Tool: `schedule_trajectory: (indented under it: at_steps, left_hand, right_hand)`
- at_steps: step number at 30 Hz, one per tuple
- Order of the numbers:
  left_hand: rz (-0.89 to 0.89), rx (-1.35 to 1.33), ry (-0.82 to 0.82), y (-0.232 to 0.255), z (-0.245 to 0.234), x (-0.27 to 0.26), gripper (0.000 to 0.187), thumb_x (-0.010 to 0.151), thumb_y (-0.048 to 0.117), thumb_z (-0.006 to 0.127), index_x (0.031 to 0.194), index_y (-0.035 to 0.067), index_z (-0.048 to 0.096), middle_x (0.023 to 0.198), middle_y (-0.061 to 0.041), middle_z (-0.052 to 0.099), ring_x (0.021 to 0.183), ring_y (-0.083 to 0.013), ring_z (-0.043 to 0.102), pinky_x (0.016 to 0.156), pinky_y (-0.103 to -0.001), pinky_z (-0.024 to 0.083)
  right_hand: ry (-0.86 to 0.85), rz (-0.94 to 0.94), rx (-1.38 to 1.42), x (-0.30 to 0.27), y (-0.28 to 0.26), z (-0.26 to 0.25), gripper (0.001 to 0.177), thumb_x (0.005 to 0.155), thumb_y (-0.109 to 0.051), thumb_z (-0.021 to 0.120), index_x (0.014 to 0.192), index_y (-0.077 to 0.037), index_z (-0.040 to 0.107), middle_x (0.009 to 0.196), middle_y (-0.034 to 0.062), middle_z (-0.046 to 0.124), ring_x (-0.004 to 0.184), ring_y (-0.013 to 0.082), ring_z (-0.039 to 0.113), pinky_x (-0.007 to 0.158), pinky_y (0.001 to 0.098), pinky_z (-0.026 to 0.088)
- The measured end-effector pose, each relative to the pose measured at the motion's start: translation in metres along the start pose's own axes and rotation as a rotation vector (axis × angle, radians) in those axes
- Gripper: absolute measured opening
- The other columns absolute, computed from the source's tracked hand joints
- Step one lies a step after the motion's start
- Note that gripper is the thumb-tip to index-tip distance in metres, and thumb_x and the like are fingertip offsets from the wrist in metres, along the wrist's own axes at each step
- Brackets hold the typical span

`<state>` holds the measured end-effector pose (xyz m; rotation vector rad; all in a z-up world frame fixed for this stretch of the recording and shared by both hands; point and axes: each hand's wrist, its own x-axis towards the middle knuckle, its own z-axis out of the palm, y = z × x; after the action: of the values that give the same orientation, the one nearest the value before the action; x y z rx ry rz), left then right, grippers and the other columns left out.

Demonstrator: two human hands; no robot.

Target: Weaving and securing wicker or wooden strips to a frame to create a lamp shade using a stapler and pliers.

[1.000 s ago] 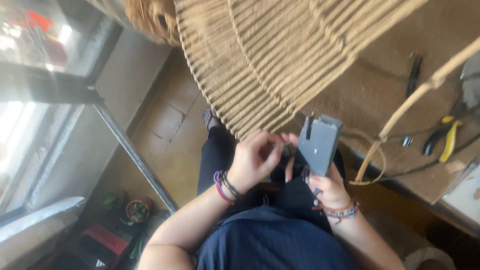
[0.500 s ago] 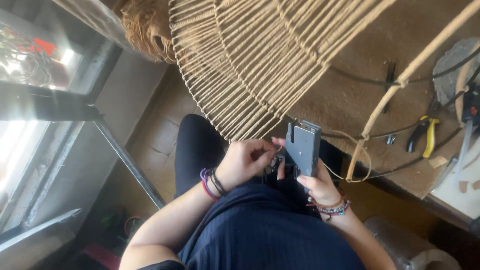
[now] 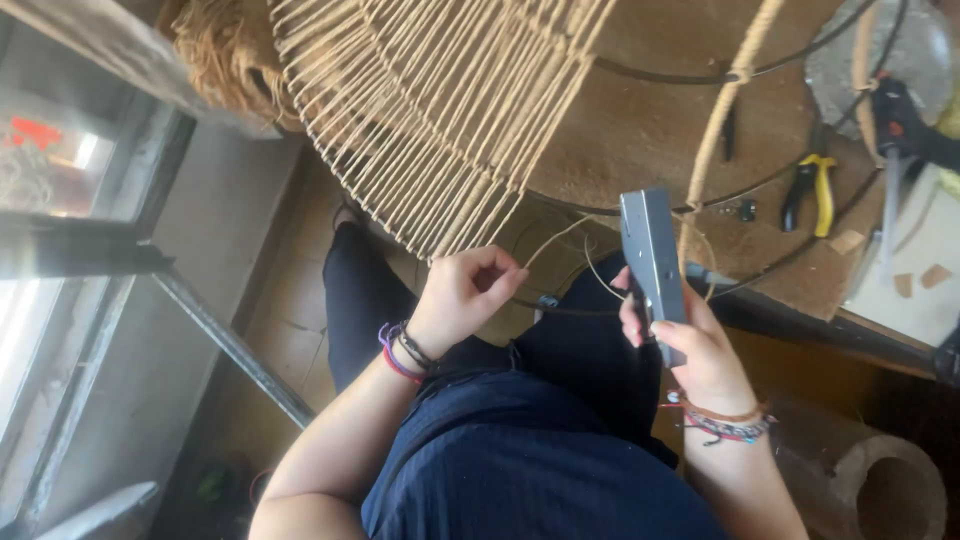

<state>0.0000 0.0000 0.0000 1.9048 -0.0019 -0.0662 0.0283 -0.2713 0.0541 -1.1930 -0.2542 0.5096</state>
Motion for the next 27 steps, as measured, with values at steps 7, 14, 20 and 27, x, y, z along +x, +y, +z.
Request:
schedule_trajectory:
  at_steps: [7,14,20,27]
  left_hand:
    - [-0.135,-0.15,-0.041,-0.004,0.006,0.001,0.012,0.09,0.025,0.073,0.089,0.015,0.078,0.063,-0.001,0.072,0.056,-0.0103,0.068,0.057,-0.023,0.055]
    - [-0.114,-0.273,-0.174,-0.003,-0.005,0.005,0.018,0.096,0.016,0.066,0.107,0.006,0.077,0.081,-0.002,0.076,0.064,-0.007,0.068,0.059,-0.018,0.054]
    - [0.005,-0.268,-0.148,-0.002,-0.009,0.005,0.014,0.095,0.011,0.069,0.107,0.007,0.075,0.083,0.0,0.073,0.061,-0.0059,0.058,0.057,-0.019,0.047]
    - [0.042,-0.292,-0.023,-0.007,-0.006,0.0,0.012,0.094,0.019,0.071,0.1,0.01,0.077,0.079,-0.006,0.073,0.073,-0.0185,0.074,0.063,-0.029,0.059]
  right_hand:
    - [0.107,0.352,-1.123,0.071,-0.059,0.015,0.078,0.098,-0.038,0.058,0.158,0.003,0.028,0.137,0.0416,0.045,0.123,0.0606,0.052,0.102,0.0683,0.041]
    - [0.179,0.322,-1.652,0.191,0.017,-0.027,0.076,0.104,-0.034,0.053,0.145,0.024,0.025,0.127,0.0454,0.045,0.092,0.0621,0.065,0.081,0.0601,0.058]
    - [0.164,-0.155,-1.836,0.178,0.028,-0.031,0.051,0.103,-0.021,0.065,0.135,0.016,0.053,0.112,0.0373,0.058,0.09,0.0526,0.061,0.075,0.0601,0.057]
    - [0.148,-0.128,-1.066,0.047,0.022,0.05,0.01,0.097,-0.013,0.07,0.1,-0.004,0.073,0.079,0.0085,0.063,0.068,0.0221,0.066,0.054,0.0247,0.054]
